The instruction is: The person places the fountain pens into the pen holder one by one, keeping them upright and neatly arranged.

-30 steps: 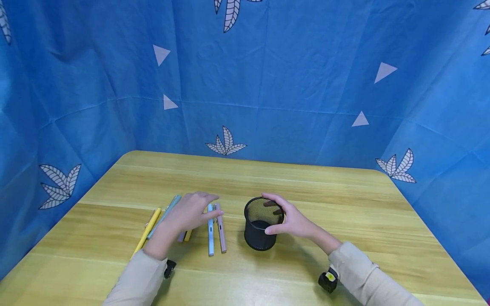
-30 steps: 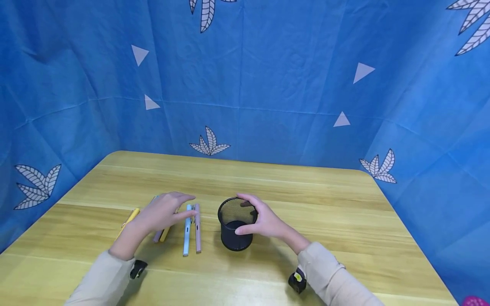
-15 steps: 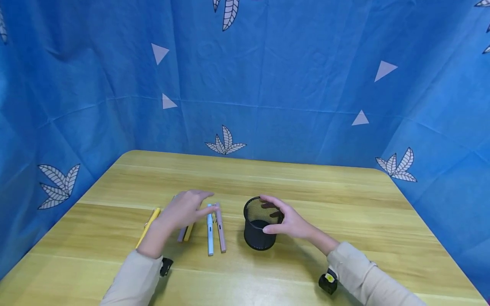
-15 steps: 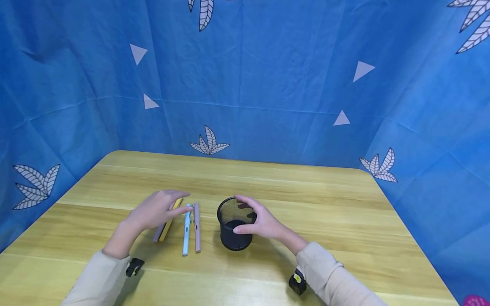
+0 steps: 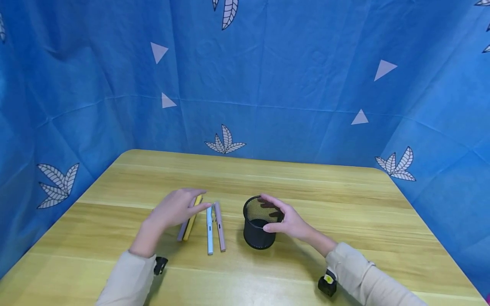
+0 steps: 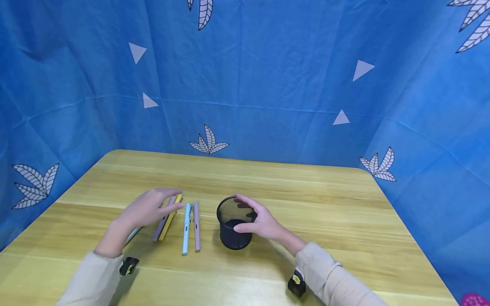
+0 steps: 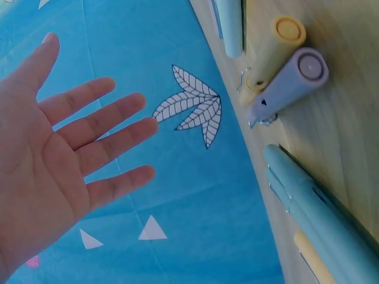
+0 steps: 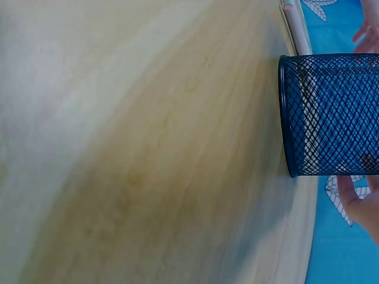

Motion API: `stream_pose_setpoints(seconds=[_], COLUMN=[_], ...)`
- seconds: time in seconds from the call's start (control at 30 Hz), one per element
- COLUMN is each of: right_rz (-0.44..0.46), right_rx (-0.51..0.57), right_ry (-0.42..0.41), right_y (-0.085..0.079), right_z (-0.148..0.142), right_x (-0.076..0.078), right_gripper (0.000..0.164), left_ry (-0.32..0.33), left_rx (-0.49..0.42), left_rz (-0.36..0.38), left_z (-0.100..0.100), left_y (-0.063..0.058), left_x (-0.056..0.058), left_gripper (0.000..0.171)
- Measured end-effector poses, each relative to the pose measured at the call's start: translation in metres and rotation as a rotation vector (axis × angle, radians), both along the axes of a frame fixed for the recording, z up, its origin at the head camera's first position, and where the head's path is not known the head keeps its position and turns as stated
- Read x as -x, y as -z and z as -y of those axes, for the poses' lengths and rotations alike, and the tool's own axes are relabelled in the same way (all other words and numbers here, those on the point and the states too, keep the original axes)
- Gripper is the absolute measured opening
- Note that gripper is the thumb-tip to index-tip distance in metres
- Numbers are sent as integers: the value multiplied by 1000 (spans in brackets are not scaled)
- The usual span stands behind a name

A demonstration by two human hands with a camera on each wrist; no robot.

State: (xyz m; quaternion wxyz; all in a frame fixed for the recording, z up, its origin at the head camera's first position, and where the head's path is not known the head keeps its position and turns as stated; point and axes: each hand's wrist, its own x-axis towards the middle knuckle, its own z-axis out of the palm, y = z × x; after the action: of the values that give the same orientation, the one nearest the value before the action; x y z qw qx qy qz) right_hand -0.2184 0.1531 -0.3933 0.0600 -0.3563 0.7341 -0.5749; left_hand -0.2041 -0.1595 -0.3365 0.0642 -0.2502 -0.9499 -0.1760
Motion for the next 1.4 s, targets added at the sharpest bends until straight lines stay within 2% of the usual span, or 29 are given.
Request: stream_pose_setpoints(seconds=[0.33,0.53,0.8,1.07,1.4], right_rz=[24,9,-1,23,-1], right_rx=[66,81,84,101,111], right_ry=[-7,-3,-6,-14,-18], right_y=[3,3,4,4,5], right_z=[1,-1,-1,0,1], right_x=[-2,-2,-1,-1,0], right_gripper=[75,75,74,75,74], left_ry=[-59,-82,-119,-141,-159], left_rx=[-58,-39,-27,-25,12], left_rz=[69,98,126,120,188], left_z=[16,26,43,59,77], left_y=[3,0,-3,2,-4], left_x=[0,2,0,-1,-5], left_gripper=[53,54,64,55,57])
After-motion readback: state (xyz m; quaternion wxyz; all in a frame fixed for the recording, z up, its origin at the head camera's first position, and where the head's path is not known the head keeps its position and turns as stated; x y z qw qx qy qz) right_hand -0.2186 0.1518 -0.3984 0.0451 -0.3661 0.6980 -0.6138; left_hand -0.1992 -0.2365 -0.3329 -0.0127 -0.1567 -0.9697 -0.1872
